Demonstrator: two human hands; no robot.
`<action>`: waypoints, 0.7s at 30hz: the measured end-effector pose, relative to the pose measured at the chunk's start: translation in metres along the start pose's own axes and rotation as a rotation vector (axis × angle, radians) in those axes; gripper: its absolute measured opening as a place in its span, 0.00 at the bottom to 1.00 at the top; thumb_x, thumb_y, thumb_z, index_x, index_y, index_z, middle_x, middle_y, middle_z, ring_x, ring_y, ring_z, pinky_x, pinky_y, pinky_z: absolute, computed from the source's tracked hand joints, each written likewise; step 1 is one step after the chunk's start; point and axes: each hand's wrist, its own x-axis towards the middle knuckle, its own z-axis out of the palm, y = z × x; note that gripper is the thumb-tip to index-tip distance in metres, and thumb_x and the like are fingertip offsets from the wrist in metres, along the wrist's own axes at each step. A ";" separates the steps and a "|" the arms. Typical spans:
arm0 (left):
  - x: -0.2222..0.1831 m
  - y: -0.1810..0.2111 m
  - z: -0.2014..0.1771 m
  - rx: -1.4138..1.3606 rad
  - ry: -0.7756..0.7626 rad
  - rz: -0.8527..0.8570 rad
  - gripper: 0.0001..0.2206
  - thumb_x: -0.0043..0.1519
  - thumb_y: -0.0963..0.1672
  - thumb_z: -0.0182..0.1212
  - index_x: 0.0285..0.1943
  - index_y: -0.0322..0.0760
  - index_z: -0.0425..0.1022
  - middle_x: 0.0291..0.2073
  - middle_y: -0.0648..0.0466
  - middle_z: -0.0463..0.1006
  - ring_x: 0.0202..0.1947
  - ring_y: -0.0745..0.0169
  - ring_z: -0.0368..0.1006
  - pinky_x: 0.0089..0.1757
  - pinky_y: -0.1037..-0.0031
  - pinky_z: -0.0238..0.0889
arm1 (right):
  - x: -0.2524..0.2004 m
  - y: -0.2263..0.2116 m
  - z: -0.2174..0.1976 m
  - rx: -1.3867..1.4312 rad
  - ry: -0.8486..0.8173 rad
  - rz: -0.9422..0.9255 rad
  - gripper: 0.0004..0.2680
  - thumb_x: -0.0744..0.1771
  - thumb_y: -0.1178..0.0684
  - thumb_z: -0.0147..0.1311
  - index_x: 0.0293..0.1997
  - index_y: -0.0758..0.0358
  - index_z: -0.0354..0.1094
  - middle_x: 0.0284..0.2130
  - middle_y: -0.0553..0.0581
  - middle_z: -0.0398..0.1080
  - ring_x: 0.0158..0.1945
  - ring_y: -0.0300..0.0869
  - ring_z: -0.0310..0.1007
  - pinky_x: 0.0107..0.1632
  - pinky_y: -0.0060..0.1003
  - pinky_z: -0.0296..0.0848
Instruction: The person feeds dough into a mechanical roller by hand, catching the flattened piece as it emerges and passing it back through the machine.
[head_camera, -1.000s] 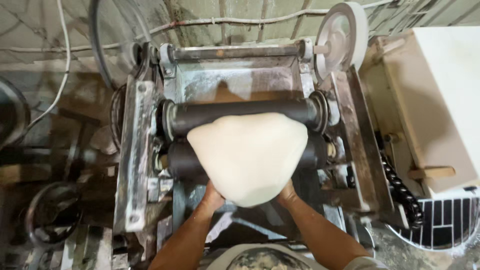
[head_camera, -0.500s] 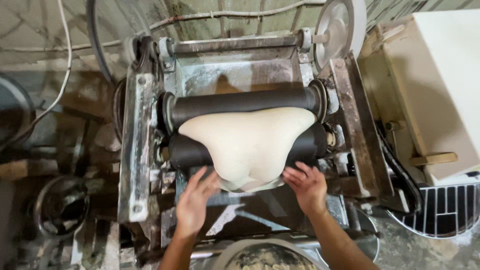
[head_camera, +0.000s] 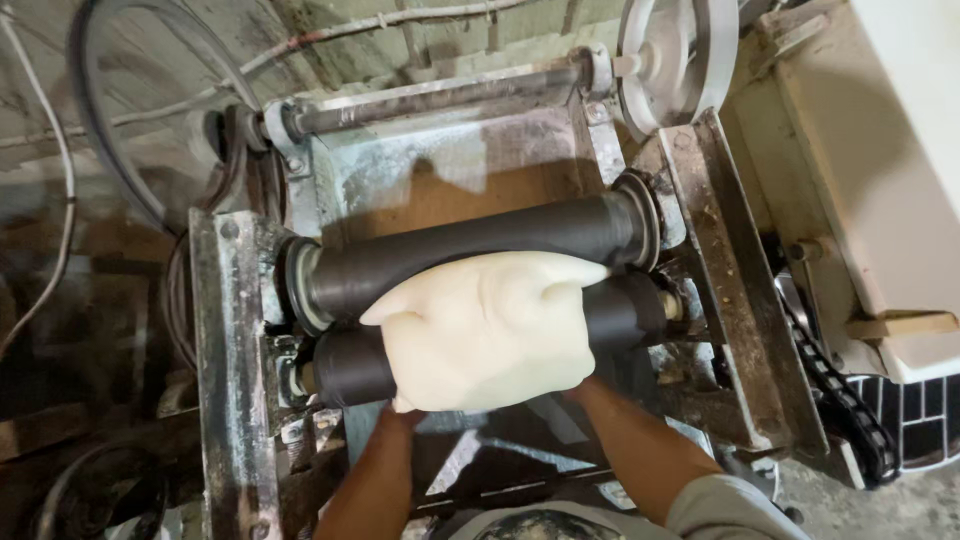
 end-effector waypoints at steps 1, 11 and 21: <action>-0.001 0.003 0.008 -0.030 -0.033 0.044 0.29 0.66 0.54 0.48 0.72 0.34 0.62 0.63 0.45 0.74 0.62 0.49 0.70 0.59 0.58 0.64 | -0.001 -0.003 0.003 -0.001 -0.023 -0.022 0.22 0.70 0.36 0.37 0.67 0.59 0.60 0.60 0.61 0.70 0.62 0.50 0.69 0.63 0.48 0.67; -0.098 -0.030 0.044 -0.097 -0.205 0.354 0.27 0.68 0.52 0.48 0.71 0.31 0.64 0.61 0.47 0.75 0.61 0.50 0.70 0.57 0.60 0.67 | -0.145 -0.025 0.085 0.033 -0.074 -0.272 0.22 0.70 0.40 0.39 0.69 0.62 0.59 0.62 0.61 0.70 0.61 0.48 0.72 0.61 0.43 0.72; -0.197 -0.005 0.060 -0.168 -0.249 0.587 0.31 0.67 0.57 0.42 0.69 0.33 0.67 0.62 0.42 0.74 0.59 0.51 0.71 0.58 0.61 0.59 | -0.240 -0.055 0.064 0.213 -0.125 -0.355 0.27 0.71 0.35 0.28 0.61 0.71 0.63 0.50 0.68 0.74 0.57 0.55 0.73 0.64 0.50 0.63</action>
